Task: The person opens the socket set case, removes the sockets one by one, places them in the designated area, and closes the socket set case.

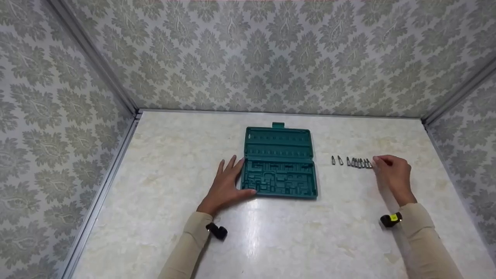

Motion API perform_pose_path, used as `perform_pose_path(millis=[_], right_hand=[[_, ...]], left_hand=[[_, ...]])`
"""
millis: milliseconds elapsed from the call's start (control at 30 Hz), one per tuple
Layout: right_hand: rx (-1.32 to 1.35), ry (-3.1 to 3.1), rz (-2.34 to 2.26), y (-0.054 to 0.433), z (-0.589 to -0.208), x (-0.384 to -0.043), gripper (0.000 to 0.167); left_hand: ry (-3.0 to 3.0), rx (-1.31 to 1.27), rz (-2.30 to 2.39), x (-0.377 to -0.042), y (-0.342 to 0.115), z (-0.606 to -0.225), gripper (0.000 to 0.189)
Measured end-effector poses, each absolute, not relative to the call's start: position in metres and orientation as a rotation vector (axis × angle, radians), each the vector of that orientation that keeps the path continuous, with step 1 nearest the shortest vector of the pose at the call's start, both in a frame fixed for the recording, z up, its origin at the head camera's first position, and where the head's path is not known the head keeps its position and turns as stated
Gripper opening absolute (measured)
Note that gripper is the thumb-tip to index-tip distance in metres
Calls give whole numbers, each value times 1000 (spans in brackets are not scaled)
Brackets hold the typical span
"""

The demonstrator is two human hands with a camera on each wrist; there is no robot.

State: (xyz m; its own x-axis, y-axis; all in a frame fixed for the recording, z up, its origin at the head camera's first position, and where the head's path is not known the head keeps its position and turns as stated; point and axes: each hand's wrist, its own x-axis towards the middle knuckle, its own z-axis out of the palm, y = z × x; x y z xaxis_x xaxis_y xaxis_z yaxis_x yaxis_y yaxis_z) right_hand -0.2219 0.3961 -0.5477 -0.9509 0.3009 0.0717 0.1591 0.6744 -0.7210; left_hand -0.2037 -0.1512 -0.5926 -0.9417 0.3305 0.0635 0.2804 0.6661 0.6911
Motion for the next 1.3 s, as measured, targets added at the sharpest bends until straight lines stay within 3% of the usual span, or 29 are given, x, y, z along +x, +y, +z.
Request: perform_pose_path(millis=[533,1300], right_hand=[[54,-2635,1288,319,-537,-251,35],[407,-2668,1473,210,-534,-288,27]], left_hand=[[2826,519,1111,-208,-148,-590,126],[2837,510,1078,-207,-147,-591,128]])
